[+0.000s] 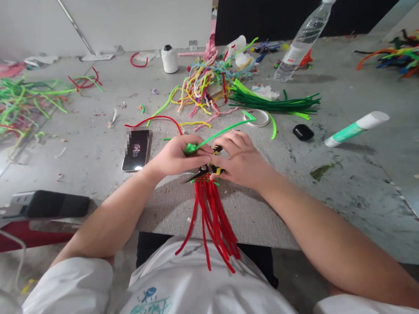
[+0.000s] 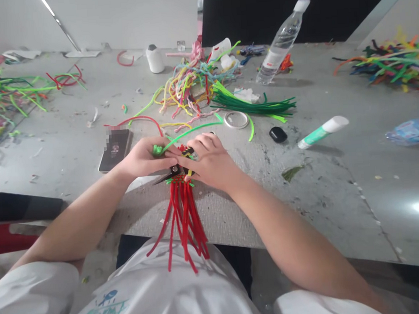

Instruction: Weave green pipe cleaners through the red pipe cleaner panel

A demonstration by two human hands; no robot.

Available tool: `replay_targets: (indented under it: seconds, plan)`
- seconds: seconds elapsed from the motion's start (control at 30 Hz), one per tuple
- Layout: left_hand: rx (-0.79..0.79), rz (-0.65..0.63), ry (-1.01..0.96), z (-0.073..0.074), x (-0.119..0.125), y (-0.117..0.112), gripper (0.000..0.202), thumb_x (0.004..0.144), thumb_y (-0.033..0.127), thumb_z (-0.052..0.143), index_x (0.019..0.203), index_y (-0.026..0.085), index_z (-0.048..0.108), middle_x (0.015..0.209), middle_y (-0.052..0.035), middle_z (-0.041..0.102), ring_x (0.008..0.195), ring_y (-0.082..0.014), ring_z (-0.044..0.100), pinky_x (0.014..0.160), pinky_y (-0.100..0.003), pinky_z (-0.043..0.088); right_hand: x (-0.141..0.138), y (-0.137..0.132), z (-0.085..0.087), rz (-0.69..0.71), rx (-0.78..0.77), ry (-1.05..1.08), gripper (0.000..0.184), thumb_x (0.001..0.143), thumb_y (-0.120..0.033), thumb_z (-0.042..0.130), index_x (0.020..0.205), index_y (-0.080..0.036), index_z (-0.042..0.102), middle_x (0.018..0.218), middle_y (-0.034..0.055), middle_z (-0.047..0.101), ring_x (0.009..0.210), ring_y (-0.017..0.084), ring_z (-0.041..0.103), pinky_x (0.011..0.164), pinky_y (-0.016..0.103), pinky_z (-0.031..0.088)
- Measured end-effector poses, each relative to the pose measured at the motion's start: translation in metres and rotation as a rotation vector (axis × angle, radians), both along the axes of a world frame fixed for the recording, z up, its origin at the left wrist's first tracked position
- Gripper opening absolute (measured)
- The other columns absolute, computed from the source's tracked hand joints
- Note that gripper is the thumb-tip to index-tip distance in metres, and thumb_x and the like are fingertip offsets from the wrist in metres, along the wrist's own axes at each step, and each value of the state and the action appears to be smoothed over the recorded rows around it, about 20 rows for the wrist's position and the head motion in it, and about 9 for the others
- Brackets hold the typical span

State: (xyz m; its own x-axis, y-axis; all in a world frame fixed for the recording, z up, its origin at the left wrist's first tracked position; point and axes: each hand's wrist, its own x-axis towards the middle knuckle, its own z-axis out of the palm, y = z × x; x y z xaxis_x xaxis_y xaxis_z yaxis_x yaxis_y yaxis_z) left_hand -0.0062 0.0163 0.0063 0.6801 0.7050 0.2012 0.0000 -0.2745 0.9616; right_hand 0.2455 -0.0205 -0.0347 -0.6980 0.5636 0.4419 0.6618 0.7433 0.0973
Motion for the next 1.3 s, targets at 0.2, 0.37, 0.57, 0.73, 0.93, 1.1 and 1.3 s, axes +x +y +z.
replay_targets:
  seconds: [0.2,0.37,0.57,0.73,0.93,1.1,1.3]
  plan:
    - [-0.194,0.004,-0.011,0.0,0.001,-0.004,0.038,0.079,0.045,0.096,0.094,0.015,0.079,0.076,-0.0016,0.077,0.063,-0.012,0.068,0.059,-0.022,0.053,-0.001,-0.001,0.001,0.017,-0.03,0.005,0.05,0.102,-0.048,0.076,0.151,-0.039,0.069,0.14,0.0135,0.064,0.131,0.039,0.049,0.113,0.059,0.041]
    - [-0.175,0.0,-0.009,0.001,0.001,-0.001,0.045,0.078,0.053,0.098,0.093,0.015,0.079,0.07,-0.0007,0.074,0.059,-0.0112,0.067,0.055,-0.021,0.049,-0.002,-0.002,0.001,-0.026,-0.069,-0.004,0.051,0.1,-0.049,0.077,0.15,-0.042,0.069,0.14,0.0126,0.063,0.132,0.039,0.047,0.114,0.06,0.04]
    - [-0.165,-0.039,0.023,0.001,-0.003,0.004,0.039,0.085,0.047,0.092,0.102,0.014,0.081,0.071,-0.0035,0.076,0.06,-0.0115,0.065,0.054,-0.022,0.045,0.001,0.001,-0.002,-0.034,-0.046,0.006,0.061,0.101,-0.053,0.076,0.16,-0.047,0.061,0.14,0.0119,0.062,0.13,0.038,0.045,0.113,0.06,0.037]
    - [-0.139,-0.031,0.047,0.001,-0.005,0.006,0.038,0.089,0.049,0.083,0.103,0.014,0.082,0.072,-0.0046,0.077,0.056,-0.0091,0.055,0.051,-0.022,0.038,0.002,0.003,-0.001,-0.018,-0.026,-0.037,0.076,0.1,-0.051,0.079,0.17,-0.05,0.049,0.137,0.0105,0.062,0.128,0.037,0.046,0.111,0.06,0.039]
    - [-0.175,0.031,0.151,0.003,0.002,0.002,0.045,0.091,0.057,0.082,0.078,0.017,0.068,0.058,-0.0001,0.066,0.05,-0.0069,0.048,0.049,-0.021,0.034,-0.001,-0.003,0.004,-0.025,0.017,-0.061,0.059,0.098,-0.042,0.083,0.155,-0.043,0.067,0.136,0.0136,0.065,0.134,0.039,0.046,0.116,0.06,0.04]
    - [-0.347,-0.04,0.18,0.006,0.004,0.004,0.034,0.086,0.044,0.087,0.079,0.017,0.066,0.055,0.001,0.063,0.047,-0.0064,0.047,0.047,-0.02,0.03,-0.006,-0.007,0.009,0.01,-0.009,-0.04,0.043,0.1,-0.037,0.079,0.143,-0.037,0.076,0.135,0.0157,0.069,0.13,0.04,0.05,0.112,0.058,0.044]
    - [-0.454,-0.153,0.122,0.003,0.0,0.01,0.04,0.075,0.046,0.096,0.084,0.013,0.074,0.055,-0.0022,0.066,0.045,-0.0076,0.049,0.043,-0.021,0.025,-0.007,-0.009,0.01,0.027,-0.021,-0.014,0.043,0.103,-0.036,0.073,0.147,-0.04,0.073,0.134,0.0142,0.069,0.132,0.04,0.05,0.112,0.059,0.045]
